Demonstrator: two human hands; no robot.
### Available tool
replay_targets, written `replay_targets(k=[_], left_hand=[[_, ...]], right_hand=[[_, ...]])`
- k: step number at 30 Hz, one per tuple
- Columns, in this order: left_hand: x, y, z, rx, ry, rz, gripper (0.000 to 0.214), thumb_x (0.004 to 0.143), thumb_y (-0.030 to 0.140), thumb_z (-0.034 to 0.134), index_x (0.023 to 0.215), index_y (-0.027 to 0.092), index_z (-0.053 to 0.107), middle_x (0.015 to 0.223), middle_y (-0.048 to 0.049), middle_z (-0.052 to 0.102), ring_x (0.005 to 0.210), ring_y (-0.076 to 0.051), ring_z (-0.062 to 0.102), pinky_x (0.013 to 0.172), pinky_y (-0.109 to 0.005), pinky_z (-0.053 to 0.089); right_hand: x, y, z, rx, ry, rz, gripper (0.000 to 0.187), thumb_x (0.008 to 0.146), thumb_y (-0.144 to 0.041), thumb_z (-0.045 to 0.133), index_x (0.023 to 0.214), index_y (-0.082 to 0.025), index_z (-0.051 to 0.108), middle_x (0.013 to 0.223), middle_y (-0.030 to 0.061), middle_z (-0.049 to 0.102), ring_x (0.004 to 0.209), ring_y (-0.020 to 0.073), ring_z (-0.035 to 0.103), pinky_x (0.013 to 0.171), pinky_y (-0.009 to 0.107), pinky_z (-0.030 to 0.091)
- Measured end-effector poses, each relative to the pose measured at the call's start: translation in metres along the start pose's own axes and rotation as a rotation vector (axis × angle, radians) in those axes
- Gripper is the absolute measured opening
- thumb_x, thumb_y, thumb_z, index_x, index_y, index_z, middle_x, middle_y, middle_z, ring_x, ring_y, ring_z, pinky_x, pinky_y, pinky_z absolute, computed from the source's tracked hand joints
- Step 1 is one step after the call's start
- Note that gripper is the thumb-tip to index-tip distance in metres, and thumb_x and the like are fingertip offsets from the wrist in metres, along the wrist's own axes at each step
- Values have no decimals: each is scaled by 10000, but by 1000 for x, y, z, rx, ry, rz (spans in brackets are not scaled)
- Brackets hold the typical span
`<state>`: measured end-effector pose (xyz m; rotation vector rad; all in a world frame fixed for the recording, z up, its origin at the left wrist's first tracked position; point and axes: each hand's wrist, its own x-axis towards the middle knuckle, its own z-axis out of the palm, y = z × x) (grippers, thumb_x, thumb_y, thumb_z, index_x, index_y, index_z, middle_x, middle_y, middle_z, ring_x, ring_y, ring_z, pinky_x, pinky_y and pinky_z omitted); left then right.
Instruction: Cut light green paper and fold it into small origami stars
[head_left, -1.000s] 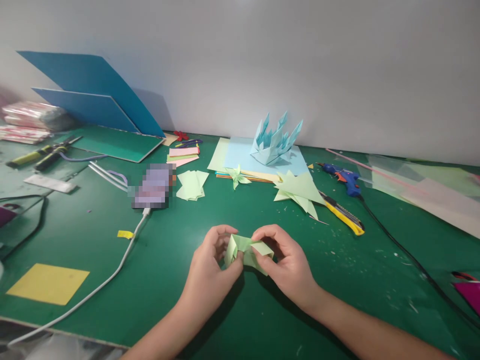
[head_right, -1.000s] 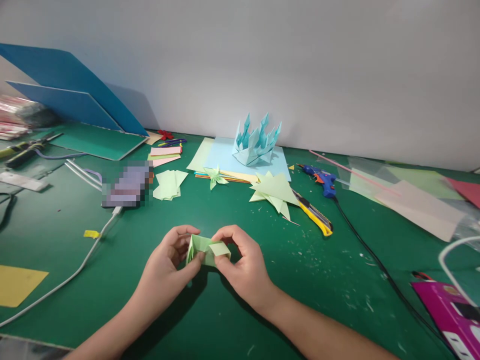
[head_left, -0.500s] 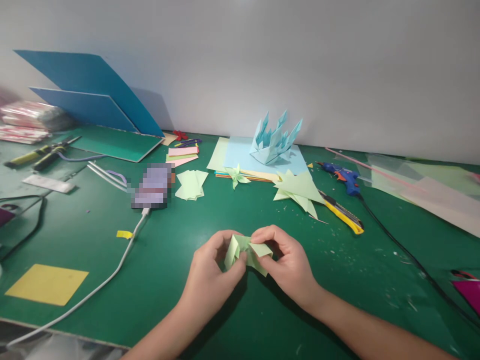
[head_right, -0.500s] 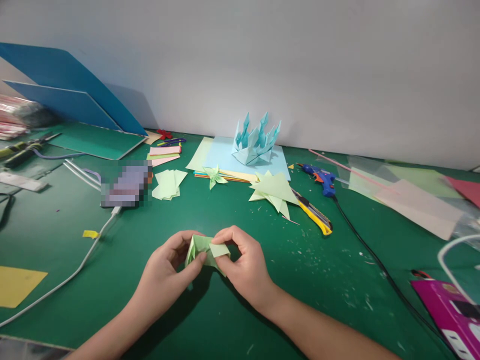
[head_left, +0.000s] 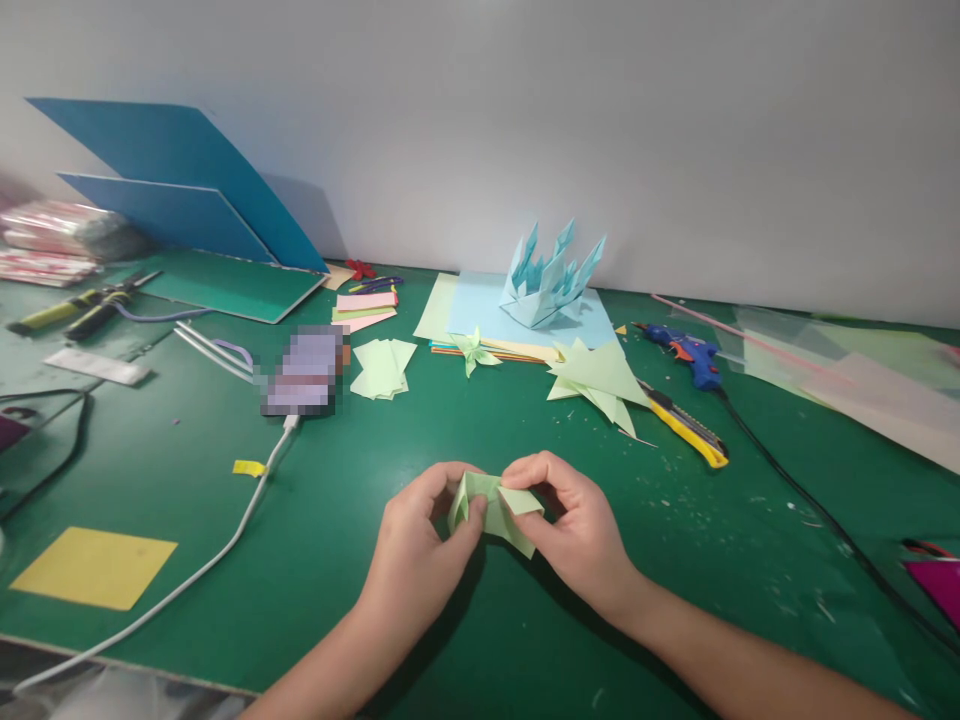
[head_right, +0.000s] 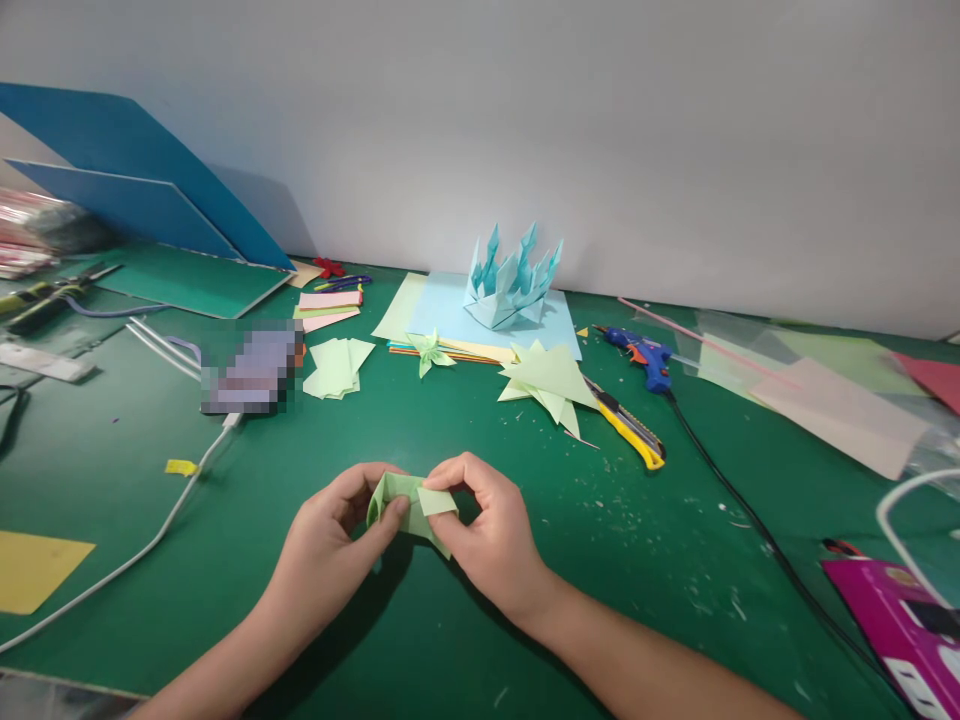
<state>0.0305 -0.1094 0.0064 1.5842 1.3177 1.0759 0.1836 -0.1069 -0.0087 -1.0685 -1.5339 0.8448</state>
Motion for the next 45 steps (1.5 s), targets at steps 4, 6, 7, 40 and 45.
replay_targets(k=[4,6,7,40,45], left_hand=[[0,0,0,36,-3,10,94,759,196,562,810,202,641,698,5,658,620,-134,599,585,-233,484],[0,0,0,39,-8,15,100,769,194,553,817,203,641,707,4,660,629,-132,602,590,-229,484],[0,0,0,37,-11,20,103,775,193,549,822,203,640,717,1,663,639,-133,607,595,-227,486],[6,13,-1,-588,181,-405,448,598,330,751,925,183,483,784,18,582,585,-118,611,524,-268,570],[5,12,-1,-618,138,-394,421,612,374,764,877,184,497,706,33,609,648,-134,630,621,-281,586]], right_hand=[[-1,0,0,6,0,4,89,744,-123,550,733,-211,554,739,-2,623,685,136,591,632,249,489],[-1,0,1,9,-1,7,88,746,-123,550,734,-211,550,742,-3,621,687,135,589,632,247,489],[0,0,1,7,-2,7,88,747,-122,549,737,-210,549,744,-3,619,689,134,588,632,245,488],[-2,2,-4,-583,59,-344,163,840,-312,595,982,-235,613,863,37,489,810,194,492,696,346,442],[-1,1,-4,-535,74,-381,95,821,-233,628,910,-214,650,827,30,490,786,174,492,679,315,443]])
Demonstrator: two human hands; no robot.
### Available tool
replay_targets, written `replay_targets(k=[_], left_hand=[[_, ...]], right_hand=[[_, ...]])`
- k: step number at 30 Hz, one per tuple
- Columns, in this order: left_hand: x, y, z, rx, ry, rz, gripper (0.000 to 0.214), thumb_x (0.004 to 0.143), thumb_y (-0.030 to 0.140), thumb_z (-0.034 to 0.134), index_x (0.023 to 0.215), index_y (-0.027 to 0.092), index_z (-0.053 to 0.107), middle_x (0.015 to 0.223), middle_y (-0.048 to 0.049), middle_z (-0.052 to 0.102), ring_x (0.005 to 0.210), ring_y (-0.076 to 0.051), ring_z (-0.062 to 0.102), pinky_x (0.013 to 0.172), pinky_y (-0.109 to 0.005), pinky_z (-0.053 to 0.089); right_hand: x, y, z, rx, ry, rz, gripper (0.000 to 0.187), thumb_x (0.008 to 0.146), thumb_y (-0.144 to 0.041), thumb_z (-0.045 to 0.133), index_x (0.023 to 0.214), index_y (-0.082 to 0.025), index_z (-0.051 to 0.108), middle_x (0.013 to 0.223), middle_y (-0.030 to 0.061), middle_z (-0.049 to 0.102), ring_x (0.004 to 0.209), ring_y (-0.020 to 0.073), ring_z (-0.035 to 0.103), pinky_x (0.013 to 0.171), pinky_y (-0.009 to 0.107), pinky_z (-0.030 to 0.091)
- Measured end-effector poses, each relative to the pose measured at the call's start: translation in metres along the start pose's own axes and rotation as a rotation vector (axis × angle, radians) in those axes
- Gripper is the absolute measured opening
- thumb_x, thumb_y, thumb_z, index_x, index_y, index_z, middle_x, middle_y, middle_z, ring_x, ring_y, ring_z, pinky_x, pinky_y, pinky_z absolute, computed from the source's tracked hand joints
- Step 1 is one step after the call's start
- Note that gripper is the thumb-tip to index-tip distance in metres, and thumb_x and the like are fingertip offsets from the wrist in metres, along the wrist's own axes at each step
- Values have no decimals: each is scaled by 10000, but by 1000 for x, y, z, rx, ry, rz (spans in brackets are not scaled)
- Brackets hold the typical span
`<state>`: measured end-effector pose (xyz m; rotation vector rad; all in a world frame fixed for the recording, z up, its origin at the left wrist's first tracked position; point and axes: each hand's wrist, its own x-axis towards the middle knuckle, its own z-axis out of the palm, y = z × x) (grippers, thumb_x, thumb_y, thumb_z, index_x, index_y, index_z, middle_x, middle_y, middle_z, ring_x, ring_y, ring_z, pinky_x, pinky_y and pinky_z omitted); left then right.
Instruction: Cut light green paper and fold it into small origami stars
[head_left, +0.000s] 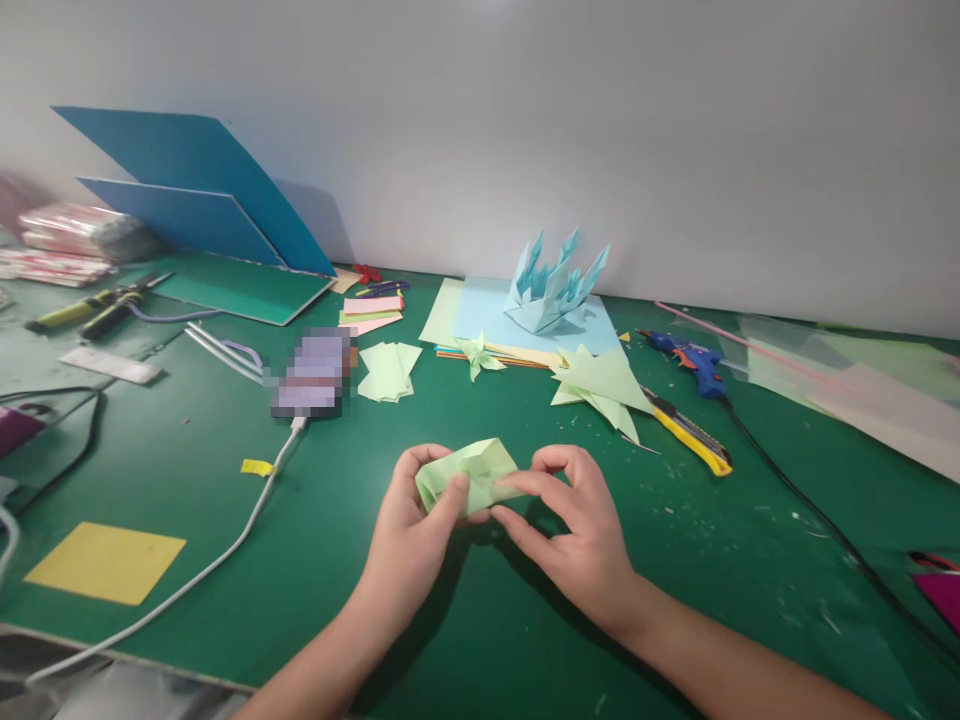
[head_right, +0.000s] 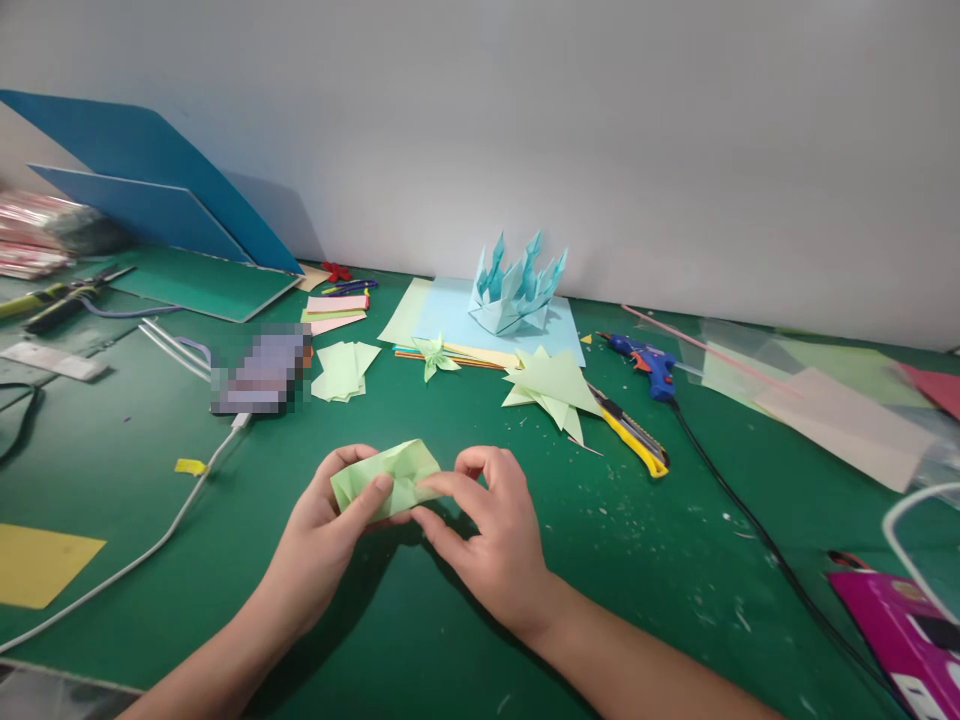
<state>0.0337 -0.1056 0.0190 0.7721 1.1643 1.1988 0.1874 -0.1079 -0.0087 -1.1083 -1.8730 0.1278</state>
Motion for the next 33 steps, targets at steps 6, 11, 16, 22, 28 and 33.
replay_targets(k=[6,11,16,22,28,33], left_hand=[[1,-2,0,-7,-53,-42,409,602,388,779,842,180,522,713,37,606,694,-129,611,696,-293,579],[0,-1,-1,-5,-65,-79,400,617,418,765,845,182,537,725,38,596,681,-111,583,684,-250,550],[-2,1,0,-7,-68,-89,399,626,420,762,841,181,526,706,42,577,655,-104,567,654,-233,526],[-1,-1,0,-11,-94,-83,388,649,416,754,844,181,515,709,43,570,644,-99,560,643,-221,507],[2,-5,-3,50,-101,-57,361,682,387,721,875,189,489,696,51,546,646,-100,529,648,-231,492],[1,-6,-7,184,-112,-4,334,682,327,715,890,188,493,675,51,528,602,-94,483,571,-201,413]], right_hand=[[1,-1,-2,1,58,-106,115,825,-137,618,881,-213,686,743,12,501,709,146,483,649,299,396],[1,-2,-4,-101,25,-240,160,853,-126,564,854,-224,690,734,13,531,701,148,469,695,326,372],[1,-4,-6,-176,10,-307,204,867,-119,523,858,-234,691,726,24,547,734,165,462,731,335,366],[3,-7,-7,-226,15,-327,205,860,-118,525,830,-252,678,698,14,548,729,164,459,732,322,360],[3,-9,-6,-251,6,-319,210,884,-133,504,814,-241,671,676,11,558,727,163,455,738,313,352],[3,-7,-6,-240,-6,-290,202,898,-159,510,809,-233,676,679,14,566,702,163,452,731,320,343]])
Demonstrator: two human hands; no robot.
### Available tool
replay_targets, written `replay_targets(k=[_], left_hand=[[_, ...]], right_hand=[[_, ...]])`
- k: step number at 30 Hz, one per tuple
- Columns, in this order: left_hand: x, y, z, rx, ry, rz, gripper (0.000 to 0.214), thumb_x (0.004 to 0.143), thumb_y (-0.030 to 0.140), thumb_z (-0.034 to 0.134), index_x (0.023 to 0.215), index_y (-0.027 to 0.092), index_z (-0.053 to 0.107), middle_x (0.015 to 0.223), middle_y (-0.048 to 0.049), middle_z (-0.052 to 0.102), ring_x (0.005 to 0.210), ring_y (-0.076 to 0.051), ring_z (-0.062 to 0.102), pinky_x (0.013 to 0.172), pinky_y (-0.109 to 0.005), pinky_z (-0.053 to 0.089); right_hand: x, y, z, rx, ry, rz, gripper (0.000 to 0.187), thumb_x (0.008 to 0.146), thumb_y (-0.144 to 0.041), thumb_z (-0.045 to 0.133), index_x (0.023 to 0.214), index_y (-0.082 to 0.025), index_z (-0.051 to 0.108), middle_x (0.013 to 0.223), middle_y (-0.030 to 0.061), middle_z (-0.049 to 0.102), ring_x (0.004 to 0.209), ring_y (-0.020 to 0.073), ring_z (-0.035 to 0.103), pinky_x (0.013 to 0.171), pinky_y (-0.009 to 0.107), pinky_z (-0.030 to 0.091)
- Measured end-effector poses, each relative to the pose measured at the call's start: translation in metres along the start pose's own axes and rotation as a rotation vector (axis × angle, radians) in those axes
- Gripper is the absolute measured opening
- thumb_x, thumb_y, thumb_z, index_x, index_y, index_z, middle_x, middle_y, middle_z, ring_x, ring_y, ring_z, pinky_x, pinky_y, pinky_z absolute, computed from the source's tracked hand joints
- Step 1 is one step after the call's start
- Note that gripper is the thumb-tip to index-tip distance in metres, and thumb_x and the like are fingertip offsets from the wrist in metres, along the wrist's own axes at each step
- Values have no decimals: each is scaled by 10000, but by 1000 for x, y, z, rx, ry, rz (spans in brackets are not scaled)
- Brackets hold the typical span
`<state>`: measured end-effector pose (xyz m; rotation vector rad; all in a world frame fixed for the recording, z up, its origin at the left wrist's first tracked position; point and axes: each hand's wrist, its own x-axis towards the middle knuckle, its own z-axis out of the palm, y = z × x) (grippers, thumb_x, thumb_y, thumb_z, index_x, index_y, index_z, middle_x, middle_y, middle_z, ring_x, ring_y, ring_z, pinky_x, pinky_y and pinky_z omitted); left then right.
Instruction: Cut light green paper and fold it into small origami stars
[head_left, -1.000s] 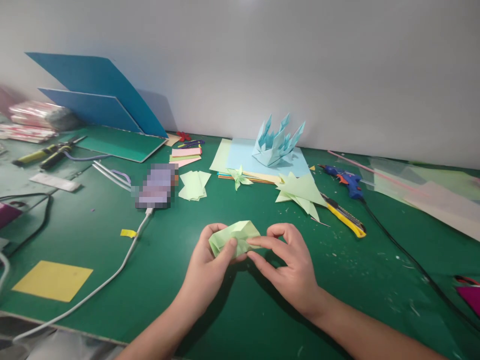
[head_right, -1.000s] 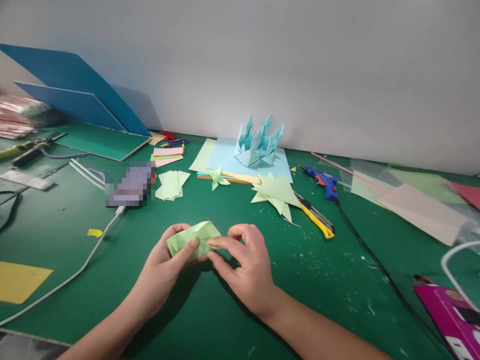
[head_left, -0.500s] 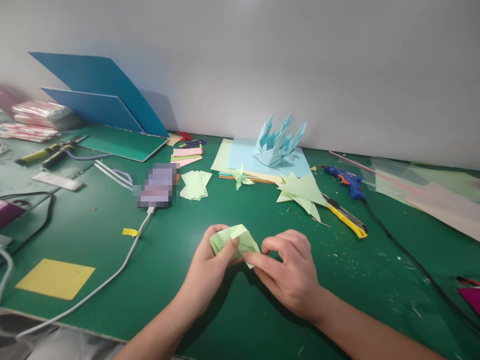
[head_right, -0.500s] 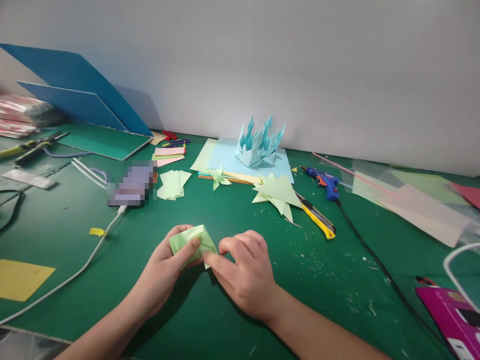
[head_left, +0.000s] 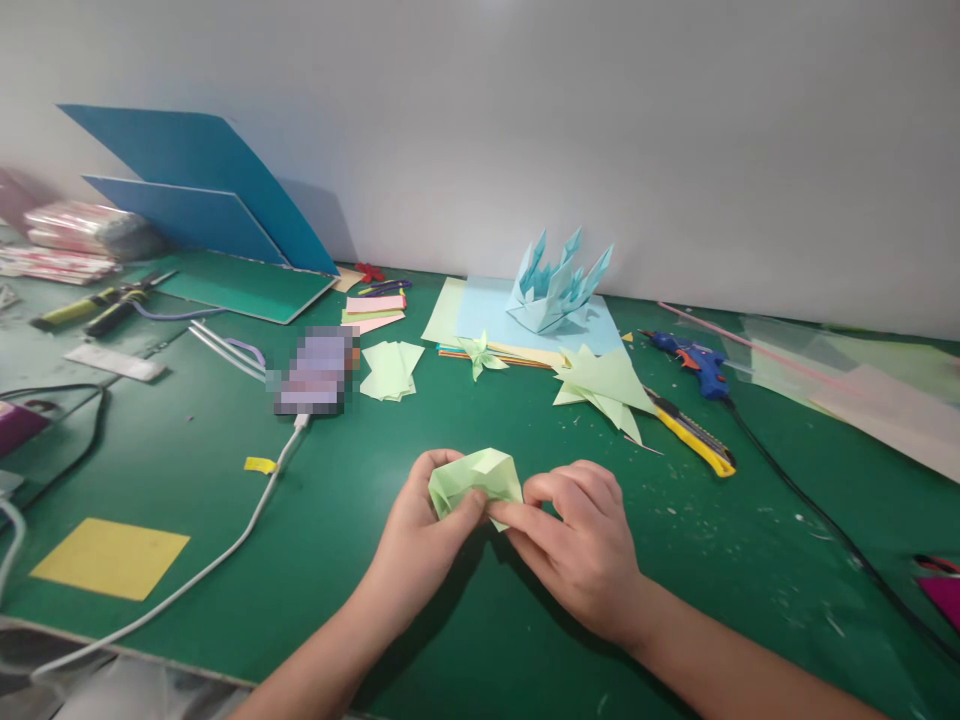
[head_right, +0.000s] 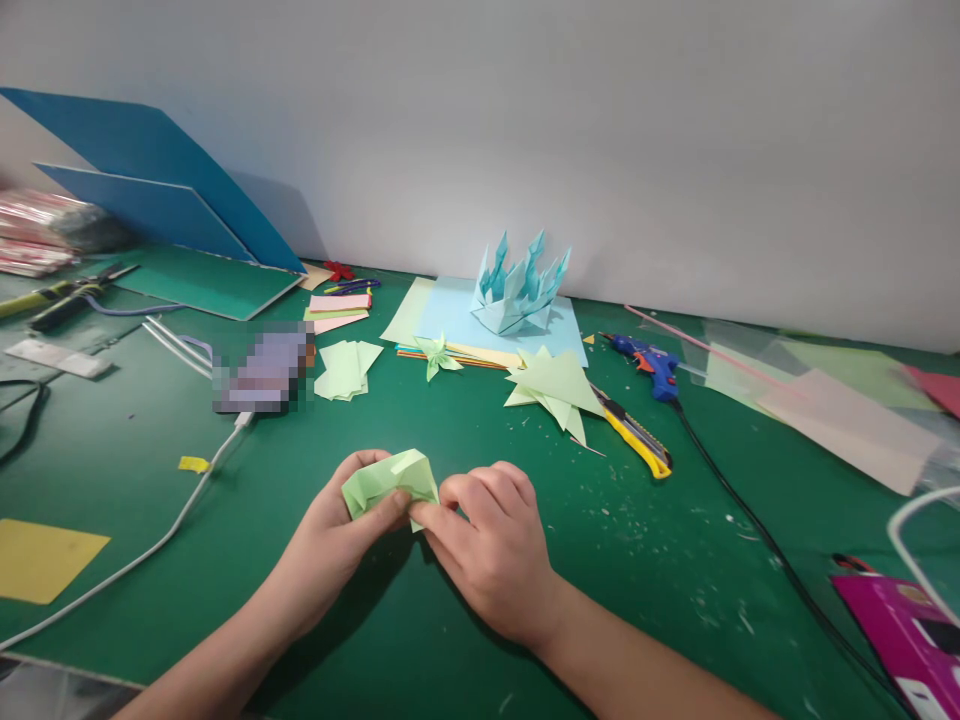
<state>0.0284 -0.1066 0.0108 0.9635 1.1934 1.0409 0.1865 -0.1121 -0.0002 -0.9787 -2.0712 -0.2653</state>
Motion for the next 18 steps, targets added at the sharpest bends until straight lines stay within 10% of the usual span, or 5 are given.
replay_targets(k=[18], left_hand=[[1,0,2,-9,1,13,330,656,361,714,853,191,511,649,48,536,588,-111,500,576,-220,422]], right_hand=[[-2,1,0,49,-2,6,190,889,-165,525,836,-237,693,668,9,559,705,161,455,723,322,347]])
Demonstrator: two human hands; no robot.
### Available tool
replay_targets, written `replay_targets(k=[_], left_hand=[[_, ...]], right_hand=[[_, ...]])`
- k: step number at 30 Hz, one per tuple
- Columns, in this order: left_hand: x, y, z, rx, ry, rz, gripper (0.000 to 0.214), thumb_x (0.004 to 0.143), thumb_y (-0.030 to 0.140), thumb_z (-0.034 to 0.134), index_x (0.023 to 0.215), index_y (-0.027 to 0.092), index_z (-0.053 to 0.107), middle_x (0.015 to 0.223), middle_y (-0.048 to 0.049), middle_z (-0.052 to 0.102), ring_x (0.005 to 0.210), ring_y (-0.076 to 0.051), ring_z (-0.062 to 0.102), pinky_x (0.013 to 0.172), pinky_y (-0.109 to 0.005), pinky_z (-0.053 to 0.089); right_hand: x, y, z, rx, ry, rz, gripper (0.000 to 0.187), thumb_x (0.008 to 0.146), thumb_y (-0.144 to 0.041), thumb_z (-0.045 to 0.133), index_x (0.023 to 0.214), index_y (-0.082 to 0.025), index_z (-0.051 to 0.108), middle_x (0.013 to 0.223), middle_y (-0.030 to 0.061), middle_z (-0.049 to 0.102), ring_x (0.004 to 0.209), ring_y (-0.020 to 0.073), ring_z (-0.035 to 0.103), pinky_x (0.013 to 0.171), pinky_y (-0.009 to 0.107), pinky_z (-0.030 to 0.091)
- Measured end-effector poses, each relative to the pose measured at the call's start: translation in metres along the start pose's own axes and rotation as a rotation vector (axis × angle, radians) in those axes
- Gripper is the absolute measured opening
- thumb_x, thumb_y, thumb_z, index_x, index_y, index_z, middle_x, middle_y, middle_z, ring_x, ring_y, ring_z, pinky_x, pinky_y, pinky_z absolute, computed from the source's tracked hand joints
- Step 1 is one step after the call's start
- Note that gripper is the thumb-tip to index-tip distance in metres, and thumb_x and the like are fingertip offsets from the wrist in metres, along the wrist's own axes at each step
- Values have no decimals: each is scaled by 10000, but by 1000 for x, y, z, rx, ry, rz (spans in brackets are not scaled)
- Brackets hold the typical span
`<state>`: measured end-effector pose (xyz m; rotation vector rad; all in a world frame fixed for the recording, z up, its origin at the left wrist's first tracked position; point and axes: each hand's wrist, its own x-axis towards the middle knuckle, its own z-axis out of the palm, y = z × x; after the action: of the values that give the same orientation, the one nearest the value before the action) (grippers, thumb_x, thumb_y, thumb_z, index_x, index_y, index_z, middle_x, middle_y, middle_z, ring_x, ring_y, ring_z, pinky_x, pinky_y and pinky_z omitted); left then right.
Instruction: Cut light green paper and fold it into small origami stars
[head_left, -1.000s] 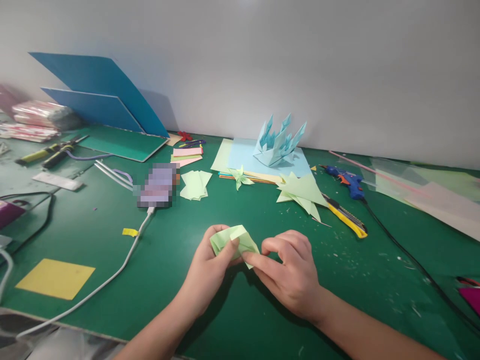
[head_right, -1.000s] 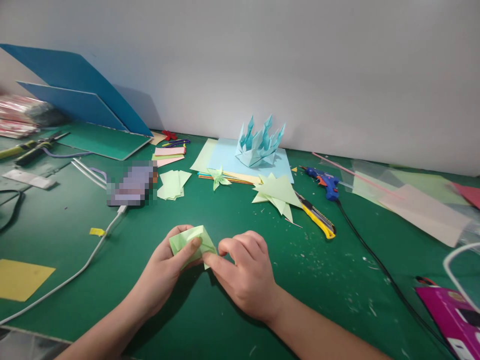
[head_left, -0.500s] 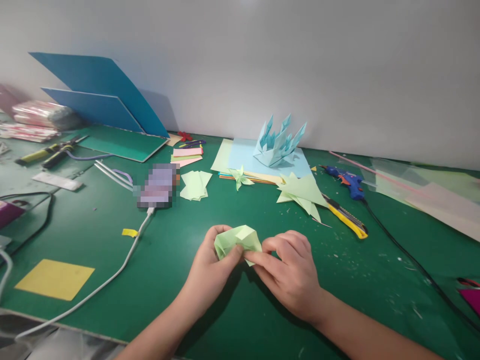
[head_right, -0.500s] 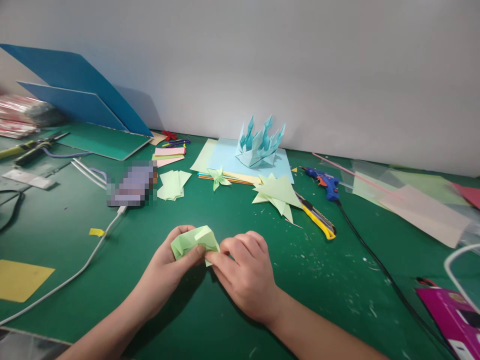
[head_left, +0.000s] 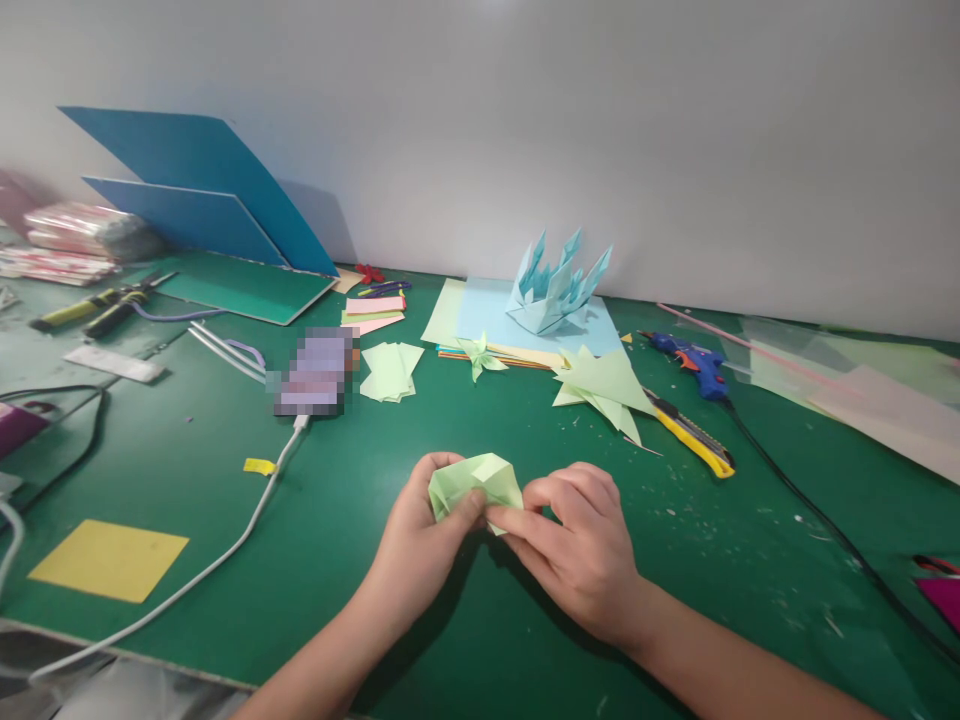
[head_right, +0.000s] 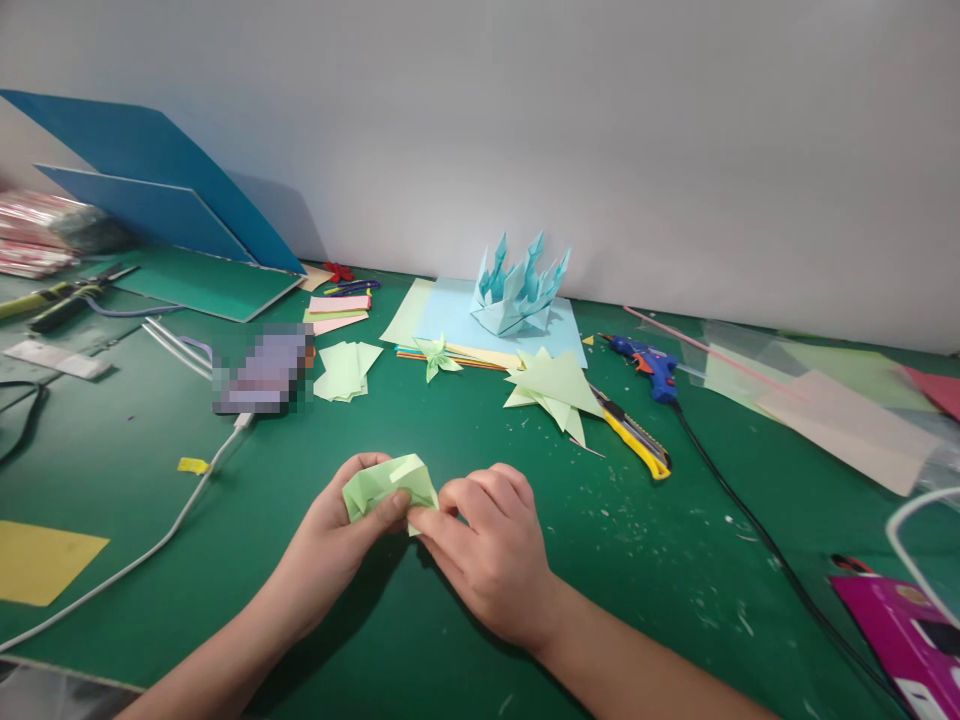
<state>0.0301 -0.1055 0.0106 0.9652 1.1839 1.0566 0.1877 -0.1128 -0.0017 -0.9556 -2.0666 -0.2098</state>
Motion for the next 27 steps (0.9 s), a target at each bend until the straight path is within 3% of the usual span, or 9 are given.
replay_targets(k=[11,20,27], left_hand=[[-2,4,2,34,30,-2,314,633,348,695,840,202,510,618,64,513,560,-107,482,521,-202,373],[-4,6,4,-13,25,5,307,643,330,683,849,207,490,616,69,512,555,-105,494,524,-203,395],[-3,3,3,-3,48,30,298,669,324,676,863,206,483,629,75,517,567,-97,492,532,-195,413]], right_hand=[[0,0,0,-41,-16,7,134,880,-229,546,901,-234,679,721,22,543,734,180,467,746,345,350],[1,-1,0,-62,-52,18,172,894,-275,536,766,-218,635,702,22,520,733,181,444,748,343,331],[-1,-1,1,-16,-40,19,128,890,-326,550,835,-225,607,758,19,513,746,175,466,758,341,363]])
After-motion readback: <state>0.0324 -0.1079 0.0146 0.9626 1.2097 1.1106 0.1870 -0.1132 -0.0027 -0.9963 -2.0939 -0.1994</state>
